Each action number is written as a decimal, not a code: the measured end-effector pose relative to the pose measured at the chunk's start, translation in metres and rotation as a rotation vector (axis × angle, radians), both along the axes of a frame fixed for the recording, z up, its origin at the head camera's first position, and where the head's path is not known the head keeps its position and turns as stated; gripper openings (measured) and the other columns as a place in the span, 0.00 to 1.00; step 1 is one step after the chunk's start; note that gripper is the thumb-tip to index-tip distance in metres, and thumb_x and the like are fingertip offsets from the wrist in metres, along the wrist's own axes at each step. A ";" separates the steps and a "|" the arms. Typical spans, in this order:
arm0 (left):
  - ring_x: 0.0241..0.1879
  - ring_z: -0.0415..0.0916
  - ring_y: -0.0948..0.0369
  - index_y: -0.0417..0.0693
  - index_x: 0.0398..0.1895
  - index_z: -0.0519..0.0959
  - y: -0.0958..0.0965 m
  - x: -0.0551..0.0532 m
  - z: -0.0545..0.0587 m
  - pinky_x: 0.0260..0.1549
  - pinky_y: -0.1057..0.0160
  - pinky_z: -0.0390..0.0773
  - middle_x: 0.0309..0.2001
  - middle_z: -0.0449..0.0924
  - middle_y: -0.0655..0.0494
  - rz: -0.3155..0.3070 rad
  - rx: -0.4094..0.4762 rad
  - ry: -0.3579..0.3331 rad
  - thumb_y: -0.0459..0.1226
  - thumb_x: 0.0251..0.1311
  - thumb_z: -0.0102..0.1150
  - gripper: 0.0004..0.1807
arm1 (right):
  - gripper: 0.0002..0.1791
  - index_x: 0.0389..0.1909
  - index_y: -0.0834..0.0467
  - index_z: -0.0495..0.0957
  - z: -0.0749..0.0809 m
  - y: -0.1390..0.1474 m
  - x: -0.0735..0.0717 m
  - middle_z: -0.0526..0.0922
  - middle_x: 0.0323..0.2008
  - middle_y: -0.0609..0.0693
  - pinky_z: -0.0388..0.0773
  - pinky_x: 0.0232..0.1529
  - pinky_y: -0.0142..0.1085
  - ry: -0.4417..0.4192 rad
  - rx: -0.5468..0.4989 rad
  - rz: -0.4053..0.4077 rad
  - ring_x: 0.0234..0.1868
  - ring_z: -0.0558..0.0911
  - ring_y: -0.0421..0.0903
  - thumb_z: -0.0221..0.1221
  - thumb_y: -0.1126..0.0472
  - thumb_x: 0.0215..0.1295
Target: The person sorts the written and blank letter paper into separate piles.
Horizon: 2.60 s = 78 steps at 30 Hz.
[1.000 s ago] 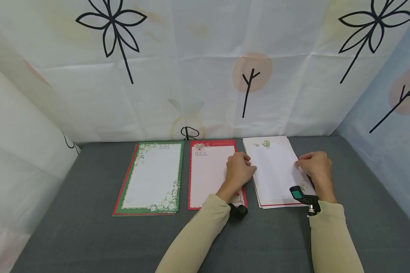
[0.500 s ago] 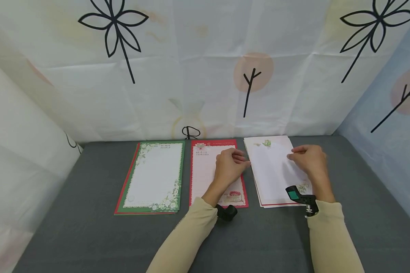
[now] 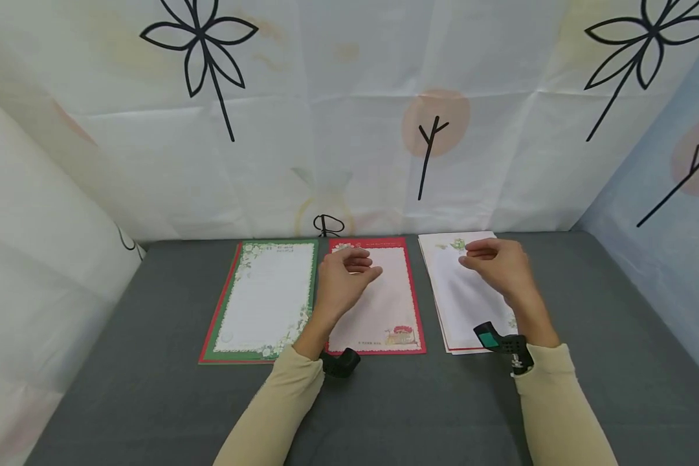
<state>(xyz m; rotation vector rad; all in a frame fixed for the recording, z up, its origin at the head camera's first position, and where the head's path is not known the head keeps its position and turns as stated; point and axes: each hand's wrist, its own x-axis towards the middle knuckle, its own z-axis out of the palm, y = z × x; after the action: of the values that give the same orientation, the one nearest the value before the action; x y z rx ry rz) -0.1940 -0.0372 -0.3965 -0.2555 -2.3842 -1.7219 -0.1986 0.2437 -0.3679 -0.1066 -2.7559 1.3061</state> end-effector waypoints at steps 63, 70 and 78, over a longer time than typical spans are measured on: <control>0.47 0.85 0.48 0.31 0.60 0.78 -0.055 0.001 -0.020 0.46 0.51 0.84 0.50 0.84 0.40 0.138 -0.094 -0.317 0.26 0.54 0.73 0.28 | 0.17 0.47 0.69 0.78 -0.039 -0.072 -0.005 0.85 0.35 0.59 0.76 0.29 0.35 -0.157 -0.015 0.163 0.33 0.81 0.49 0.68 0.66 0.61; 0.45 0.86 0.49 0.32 0.59 0.78 -0.061 0.000 -0.018 0.47 0.51 0.84 0.46 0.86 0.40 0.104 -0.068 -0.371 0.28 0.58 0.70 0.25 | 0.15 0.46 0.71 0.79 -0.032 -0.066 -0.005 0.86 0.33 0.60 0.80 0.33 0.37 -0.132 -0.127 0.175 0.33 0.84 0.49 0.68 0.68 0.62; 0.37 0.86 0.53 0.28 0.53 0.80 -0.084 -0.001 -0.005 0.41 0.53 0.86 0.41 0.84 0.38 -0.033 0.040 -0.371 0.28 0.65 0.64 0.15 | 0.13 0.47 0.71 0.80 -0.027 -0.065 -0.004 0.87 0.37 0.60 0.84 0.41 0.35 -0.080 -0.263 0.241 0.34 0.85 0.46 0.67 0.68 0.66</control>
<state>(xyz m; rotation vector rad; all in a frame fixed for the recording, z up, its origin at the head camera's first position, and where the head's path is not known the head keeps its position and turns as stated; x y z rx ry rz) -0.1947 -0.1209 -0.4011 0.0358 -2.6007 -1.9781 -0.2024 0.1783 -0.3952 0.1651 -2.7121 1.7577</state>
